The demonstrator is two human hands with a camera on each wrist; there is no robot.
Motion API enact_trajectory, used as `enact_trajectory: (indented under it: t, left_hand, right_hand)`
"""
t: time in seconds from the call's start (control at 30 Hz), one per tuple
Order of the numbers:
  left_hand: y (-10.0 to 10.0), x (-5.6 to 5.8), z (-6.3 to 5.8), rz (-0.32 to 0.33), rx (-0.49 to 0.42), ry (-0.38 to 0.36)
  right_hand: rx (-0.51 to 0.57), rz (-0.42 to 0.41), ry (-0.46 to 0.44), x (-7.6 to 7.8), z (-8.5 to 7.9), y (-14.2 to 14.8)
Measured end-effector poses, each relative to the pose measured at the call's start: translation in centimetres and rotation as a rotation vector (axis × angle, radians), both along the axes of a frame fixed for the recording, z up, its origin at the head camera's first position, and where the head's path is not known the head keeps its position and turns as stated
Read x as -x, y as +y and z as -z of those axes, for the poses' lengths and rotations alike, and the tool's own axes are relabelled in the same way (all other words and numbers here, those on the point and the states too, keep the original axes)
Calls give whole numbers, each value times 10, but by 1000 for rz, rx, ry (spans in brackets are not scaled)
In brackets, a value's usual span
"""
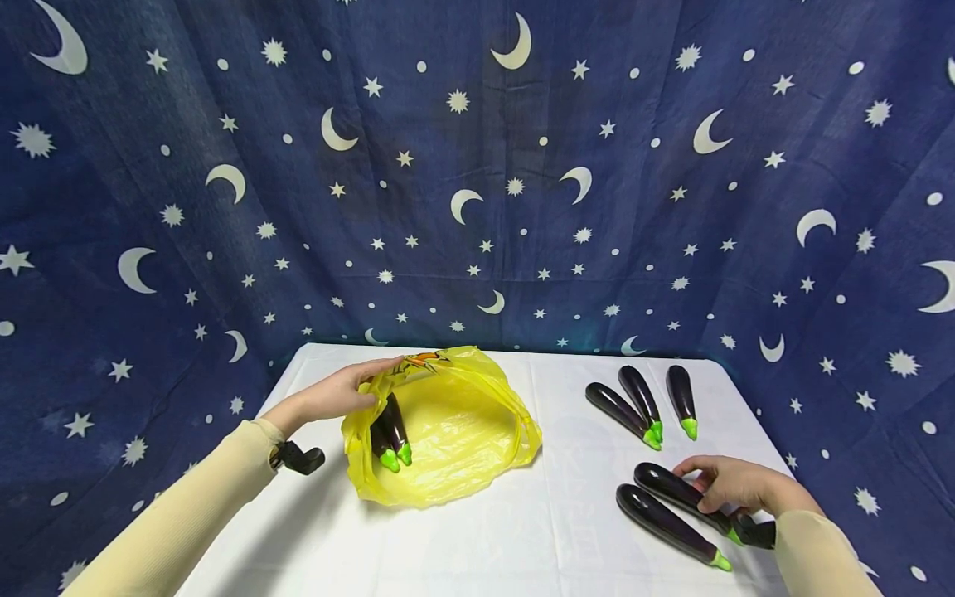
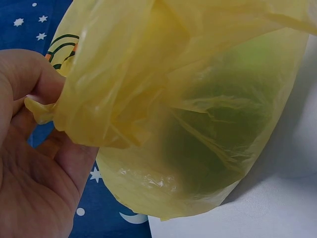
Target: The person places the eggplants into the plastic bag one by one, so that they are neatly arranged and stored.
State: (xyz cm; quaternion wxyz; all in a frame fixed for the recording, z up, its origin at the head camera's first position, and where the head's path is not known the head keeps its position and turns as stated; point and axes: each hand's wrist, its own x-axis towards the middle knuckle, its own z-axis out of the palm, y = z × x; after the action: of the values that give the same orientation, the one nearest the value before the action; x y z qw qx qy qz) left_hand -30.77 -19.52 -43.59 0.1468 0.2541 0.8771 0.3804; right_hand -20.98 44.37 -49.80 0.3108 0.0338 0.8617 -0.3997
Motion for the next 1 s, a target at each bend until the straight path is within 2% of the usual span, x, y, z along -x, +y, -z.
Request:
enact_trajectory:
  t: [0.47, 0.7, 1.0]
  left_hand:
    - [1, 1, 1, 20, -22, 25]
    - [-1, 2, 3, 12, -14, 11]
    - [-1, 1, 2, 14, -22, 17]
  right_hand:
    - [-18, -18, 8, 0, 0, 1]
    - [-19, -11, -1, 0, -1, 0]
    - [72, -62, 25, 2, -5, 6]
